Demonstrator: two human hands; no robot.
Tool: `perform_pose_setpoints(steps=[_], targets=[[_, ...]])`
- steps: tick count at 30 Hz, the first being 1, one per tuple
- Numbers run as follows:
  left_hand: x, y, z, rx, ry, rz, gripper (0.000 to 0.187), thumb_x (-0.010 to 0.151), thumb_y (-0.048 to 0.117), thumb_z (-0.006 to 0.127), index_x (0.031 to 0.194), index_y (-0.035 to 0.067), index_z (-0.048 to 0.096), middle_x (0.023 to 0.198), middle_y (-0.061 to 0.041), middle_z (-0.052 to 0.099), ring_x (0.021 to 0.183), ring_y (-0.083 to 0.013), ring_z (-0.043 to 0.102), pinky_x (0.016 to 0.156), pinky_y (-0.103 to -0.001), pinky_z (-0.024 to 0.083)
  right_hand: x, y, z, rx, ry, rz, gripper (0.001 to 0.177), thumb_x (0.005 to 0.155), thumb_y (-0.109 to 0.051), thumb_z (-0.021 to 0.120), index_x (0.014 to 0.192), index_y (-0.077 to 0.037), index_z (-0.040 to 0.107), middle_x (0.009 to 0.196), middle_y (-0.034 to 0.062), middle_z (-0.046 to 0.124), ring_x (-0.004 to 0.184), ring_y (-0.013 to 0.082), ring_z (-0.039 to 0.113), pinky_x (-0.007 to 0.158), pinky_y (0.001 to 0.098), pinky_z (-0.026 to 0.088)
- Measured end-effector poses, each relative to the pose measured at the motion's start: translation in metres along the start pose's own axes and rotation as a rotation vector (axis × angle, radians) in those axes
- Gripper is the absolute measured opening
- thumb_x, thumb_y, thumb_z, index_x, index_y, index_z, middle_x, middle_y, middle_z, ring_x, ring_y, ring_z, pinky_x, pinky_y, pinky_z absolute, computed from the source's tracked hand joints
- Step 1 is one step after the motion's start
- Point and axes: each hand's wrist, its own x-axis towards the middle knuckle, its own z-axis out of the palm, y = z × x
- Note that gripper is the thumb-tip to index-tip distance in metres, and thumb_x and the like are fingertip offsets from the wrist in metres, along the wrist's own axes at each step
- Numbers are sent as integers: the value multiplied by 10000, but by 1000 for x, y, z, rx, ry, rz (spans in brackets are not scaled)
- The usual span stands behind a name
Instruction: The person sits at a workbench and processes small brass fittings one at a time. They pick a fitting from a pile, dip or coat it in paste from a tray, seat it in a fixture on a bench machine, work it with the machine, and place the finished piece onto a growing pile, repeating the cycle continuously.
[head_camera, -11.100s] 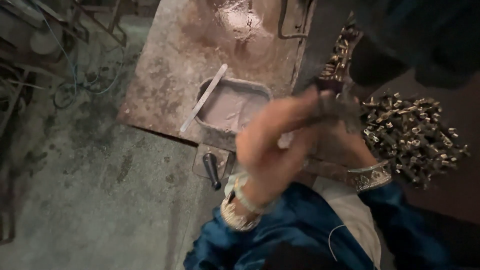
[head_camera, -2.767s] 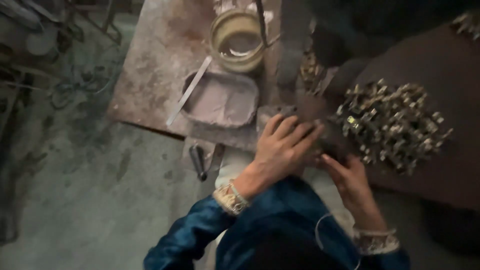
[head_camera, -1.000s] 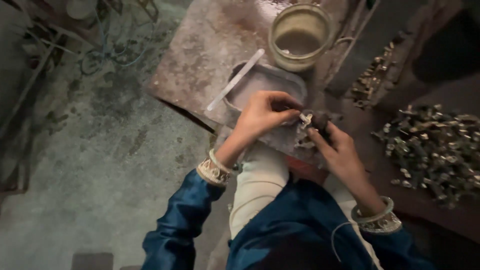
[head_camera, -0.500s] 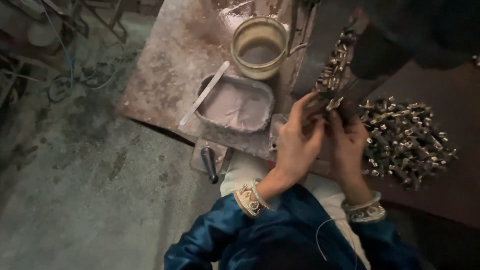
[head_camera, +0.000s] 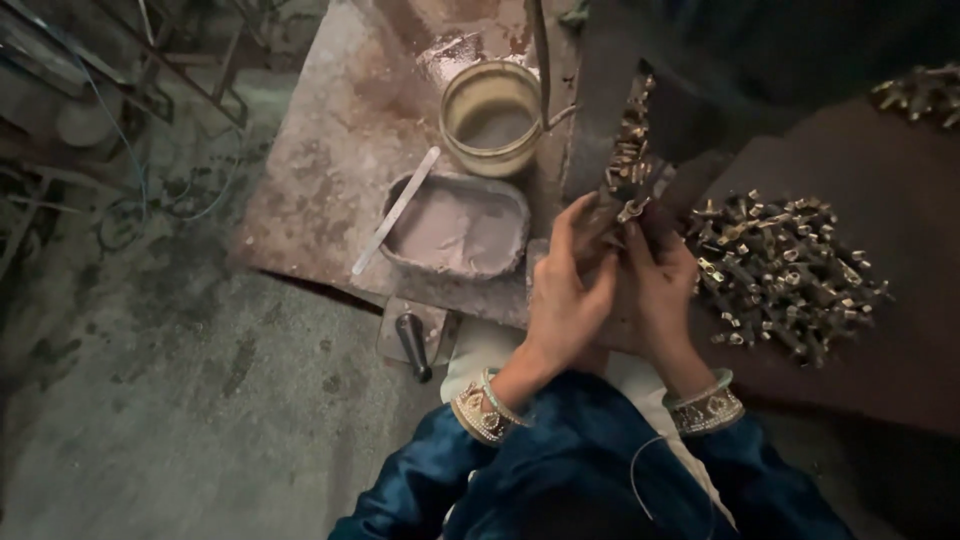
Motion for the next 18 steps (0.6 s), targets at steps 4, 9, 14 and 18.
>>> perform_pose_setpoints(steps=[4, 9, 14, 18], targets=[[0, -4, 0, 67, -27, -26, 648, 957, -18, 627, 1549, 26, 368, 1291, -206, 732, 1177, -279, 737, 970, -349, 600, 0, -9, 2, 49, 21, 78, 252, 1097, -125, 633, 1300, 22, 659, 1168, 52, 702, 994, 101, 628, 829, 256, 515], [3, -2, 3, -54, -26, 36, 655, 976, -14, 615, 1564, 18, 329, 1356, -218, 690, 1196, -246, 720, 998, -352, 586, 11, -12, 6, 44, -5, -54, 252, 1057, -125, 648, 1284, -18, 672, 1162, 7, 716, 991, 77, 643, 855, 232, 540], [-15, -15, -5, 335, 31, 90, 584, 865, 16, 663, 1417, 37, 474, 1278, -167, 685, 1142, -339, 676, 967, -407, 567, 9, -1, 6, 167, 13, 32, 180, 1045, -110, 687, 1194, -8, 675, 1061, 5, 716, 930, 99, 653, 789, 237, 541], [-44, -226, 51, 793, -333, 458, 435, 863, 132, 661, 1292, 89, 604, 1280, -114, 680, 1309, -331, 586, 1164, -415, 478, 1, -3, 9, 78, 92, 89, 142, 1053, -95, 716, 1136, 20, 704, 960, 14, 709, 817, 108, 585, 669, 261, 458]])
